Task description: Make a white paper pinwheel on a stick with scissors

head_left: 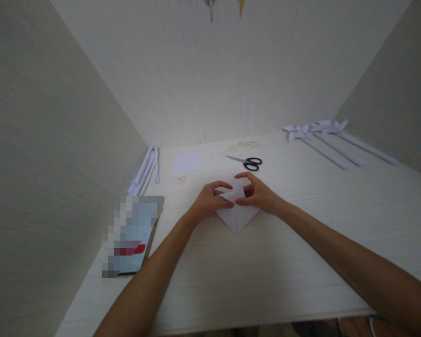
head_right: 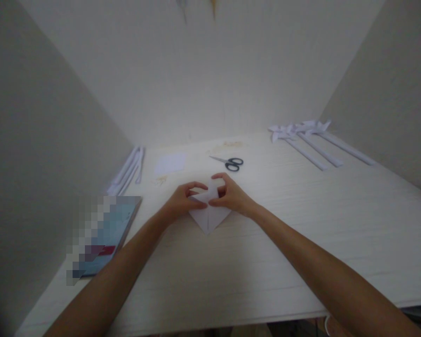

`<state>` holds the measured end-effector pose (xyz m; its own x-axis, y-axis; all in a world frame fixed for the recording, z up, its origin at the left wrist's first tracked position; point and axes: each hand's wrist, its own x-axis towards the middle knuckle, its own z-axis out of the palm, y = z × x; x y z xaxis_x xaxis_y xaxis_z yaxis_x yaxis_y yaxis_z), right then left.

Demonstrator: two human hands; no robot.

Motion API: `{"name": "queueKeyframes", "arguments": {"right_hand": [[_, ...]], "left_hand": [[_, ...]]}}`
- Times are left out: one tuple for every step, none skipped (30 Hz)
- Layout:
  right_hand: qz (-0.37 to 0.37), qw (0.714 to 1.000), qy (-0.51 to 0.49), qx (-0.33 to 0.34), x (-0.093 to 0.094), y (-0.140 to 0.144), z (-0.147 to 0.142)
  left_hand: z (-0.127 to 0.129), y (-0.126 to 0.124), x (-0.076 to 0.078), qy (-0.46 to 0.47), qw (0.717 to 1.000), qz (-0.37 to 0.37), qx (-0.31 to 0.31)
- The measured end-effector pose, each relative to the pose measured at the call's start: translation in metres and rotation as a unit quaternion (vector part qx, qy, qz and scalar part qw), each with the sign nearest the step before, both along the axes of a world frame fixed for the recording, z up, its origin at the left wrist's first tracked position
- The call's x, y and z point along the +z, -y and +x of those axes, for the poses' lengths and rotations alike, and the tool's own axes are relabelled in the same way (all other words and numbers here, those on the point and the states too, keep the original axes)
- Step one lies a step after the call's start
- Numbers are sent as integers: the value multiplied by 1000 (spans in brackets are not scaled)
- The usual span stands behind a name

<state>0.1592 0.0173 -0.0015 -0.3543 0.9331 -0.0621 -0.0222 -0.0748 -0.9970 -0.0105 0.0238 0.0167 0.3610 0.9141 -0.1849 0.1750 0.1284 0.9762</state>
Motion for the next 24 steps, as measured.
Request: {"name": "queueKeyframes", "arguments": {"right_hand": [[-3, 1000, -13, -8, -1, 0, -1], [-7, 999, -31, -21, -1, 0, -1], [-12, 998, -54, -39, -2, -1, -2], [-15, 995, -79, -61, -3, -1, -2], [-14, 991, -103, -84, -4, -1, -3], [-7, 987, -125, -100, -5, -1, -3], [6, 984, -141, -109, -5, -1, -3], [25, 983, -147, -111, -5, -1, -3], [49, 982, -144, -109, -6, -1, -3], [73, 983, -130, -103, -6, 0, -3], [98, 985, -107, -96, -6, 0, -2], [121, 985, -82, -91, -6, 0, -2], [142, 985, -54, -87, -7, 0, -2], [160, 983, -27, -83, -7, 0, -1], [174, 982, -2, -79, -7, 0, -1], [184, 980, 18, -78, -8, 0, -1], [188, 978, 33, -82, -8, -1, -1], [186, 978, 42, -85, -9, -1, -1], [181, 978, 44, -89, -9, -1, -1], [173, 980, 40, -93, -10, -2, -1], [163, 982, 32, -95, -10, -2, -1], [154, 983, 24, -95, -10, -2, -1], [147, 985, 16, -94, -10, -2, -1], [144, 985, 11, -94, -10, -2, -2]], "left_hand": [[0, 0, -1, 1, 1000, 5, 12], [0, -1, -2, 3, 1000, 11, 28], [0, -2, -3, 9, 999, 14, 50], [1, -3, -5, 20, 996, 15, 80], [1, -4, -5, 38, 993, 12, 115], [1, -6, -6, 61, 986, 7, 152], [1, -7, -7, 89, 978, 1, 186], [1, -9, -7, 118, 969, -5, 217], [0, -10, -7, 146, 960, -10, 239], [0, -11, -7, 168, 953, -15, 253], [0, -12, -7, 185, 947, -21, 261], [-1, -13, -6, 197, 943, -27, 265], [-1, -13, -6, 205, 942, -32, 266], [-1, -13, -6, 208, 941, -36, 264], [-1, -13, -5, 207, 942, -38, 261], [-1, -13, -5, 204, 943, -39, 259], [-1, -13, -5, 199, 945, -38, 258], [-1, -12, -5, 192, 946, -36, 259], [0, -12, -5, 185, 947, -34, 260], [1, -11, -5, 179, 948, -30, 261], [1, -10, -6, 173, 949, -25, 262], [2, -9, -6, 167, 950, -18, 262], [4, -8, -7, 162, 952, -10, 261], [5, -7, -8, 158, 953, -1, 260]]}}
